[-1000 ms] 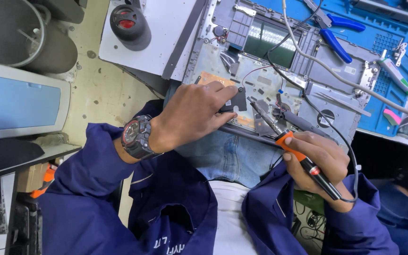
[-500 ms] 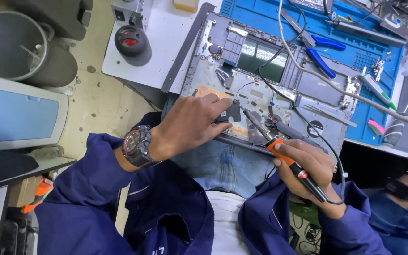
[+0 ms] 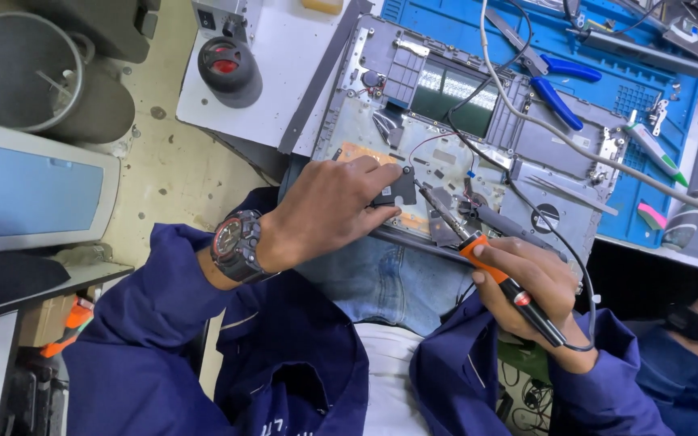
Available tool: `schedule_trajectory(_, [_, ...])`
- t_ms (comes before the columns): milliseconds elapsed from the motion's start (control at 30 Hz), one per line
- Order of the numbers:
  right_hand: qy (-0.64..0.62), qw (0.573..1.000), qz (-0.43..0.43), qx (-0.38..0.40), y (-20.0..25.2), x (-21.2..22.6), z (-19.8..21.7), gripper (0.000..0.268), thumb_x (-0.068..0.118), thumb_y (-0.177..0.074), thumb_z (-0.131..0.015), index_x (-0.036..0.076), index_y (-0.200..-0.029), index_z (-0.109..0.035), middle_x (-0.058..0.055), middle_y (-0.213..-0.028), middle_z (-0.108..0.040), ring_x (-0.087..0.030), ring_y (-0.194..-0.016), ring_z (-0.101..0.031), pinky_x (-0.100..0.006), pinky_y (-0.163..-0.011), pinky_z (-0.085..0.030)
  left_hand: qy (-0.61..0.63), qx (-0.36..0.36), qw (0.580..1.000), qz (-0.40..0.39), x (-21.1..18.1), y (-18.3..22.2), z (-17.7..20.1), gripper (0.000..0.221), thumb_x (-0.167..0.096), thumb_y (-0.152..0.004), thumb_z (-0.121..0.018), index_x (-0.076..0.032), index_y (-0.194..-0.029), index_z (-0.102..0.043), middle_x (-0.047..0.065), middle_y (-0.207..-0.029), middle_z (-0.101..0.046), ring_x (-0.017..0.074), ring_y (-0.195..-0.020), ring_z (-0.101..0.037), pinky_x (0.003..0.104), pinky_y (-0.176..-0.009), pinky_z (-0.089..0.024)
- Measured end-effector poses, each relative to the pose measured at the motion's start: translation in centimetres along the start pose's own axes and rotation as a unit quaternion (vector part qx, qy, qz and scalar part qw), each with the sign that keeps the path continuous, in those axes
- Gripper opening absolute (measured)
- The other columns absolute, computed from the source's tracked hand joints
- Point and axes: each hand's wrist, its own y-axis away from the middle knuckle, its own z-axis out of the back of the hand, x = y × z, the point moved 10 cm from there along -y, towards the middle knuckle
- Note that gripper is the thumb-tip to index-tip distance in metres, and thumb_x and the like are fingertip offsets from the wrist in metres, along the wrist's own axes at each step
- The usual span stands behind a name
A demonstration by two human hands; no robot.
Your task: Soldering a small component onto a laptop chassis using a soldering iron.
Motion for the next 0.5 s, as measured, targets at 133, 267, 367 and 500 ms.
schedule_trajectory(133, [-0.016,1.0,-0.002,-0.009,0.27,0.04,0.47,0.021,0.008,-0.093,-0.067,-0.007,-0.104,-0.075,-0.019,-0.076,-0.071,-0.031,-0.055,-0.066,-0.036,-0.053,-0.056,0.01,-0.004,1.0,-0.003,-0.22,0.11,0.2,0.04,-0.029,-0.095,-0.075,-0.005,-0.127,-0.067,0.024,-0.092,-0.074,0.0363,-0.066,-0.076,0.045,-0.058,-0.062])
schedule_trajectory(267, [0.003,1.0,-0.009,0.002,-0.11,0.23,-0.04,0.021,0.007,-0.091,-0.069,-0.007,-0.105,-0.076,-0.022,-0.08,-0.073,-0.035,-0.058,-0.067,-0.039,-0.055,-0.057,0.001,-0.004,1.0,-0.006,-0.33,-0.01,0.34,0.04,-0.029,-0.095,-0.076,-0.005,-0.125,-0.067,0.023,-0.092,-0.074,0.036,-0.067,-0.076,0.044,-0.057,-0.062])
schedule_trajectory(367, [0.004,1.0,-0.004,0.001,-0.12,0.39,0.03,0.021,0.007,-0.091,-0.069,-0.006,-0.106,-0.076,-0.022,-0.082,-0.073,-0.037,-0.062,-0.069,-0.04,-0.057,-0.057,0.006,-0.004,1.0,-0.002,-0.2,0.0,0.36,0.039,-0.029,-0.095,-0.075,-0.005,-0.124,-0.067,0.024,-0.093,-0.074,0.0366,-0.066,-0.076,0.045,-0.057,-0.062])
schedule_trajectory(500, [0.005,1.0,0.0,0.005,0.22,0.2,-0.18,0.018,0.005,-0.089,-0.071,-0.006,-0.102,-0.077,-0.023,-0.084,-0.073,-0.04,-0.066,-0.071,-0.042,-0.062,-0.059,0.006,-0.004,1.0,-0.001,-0.16,0.01,0.29,0.038,-0.03,-0.096,-0.075,-0.006,-0.123,-0.067,0.023,-0.094,-0.074,0.035,-0.066,-0.076,0.043,-0.057,-0.062])
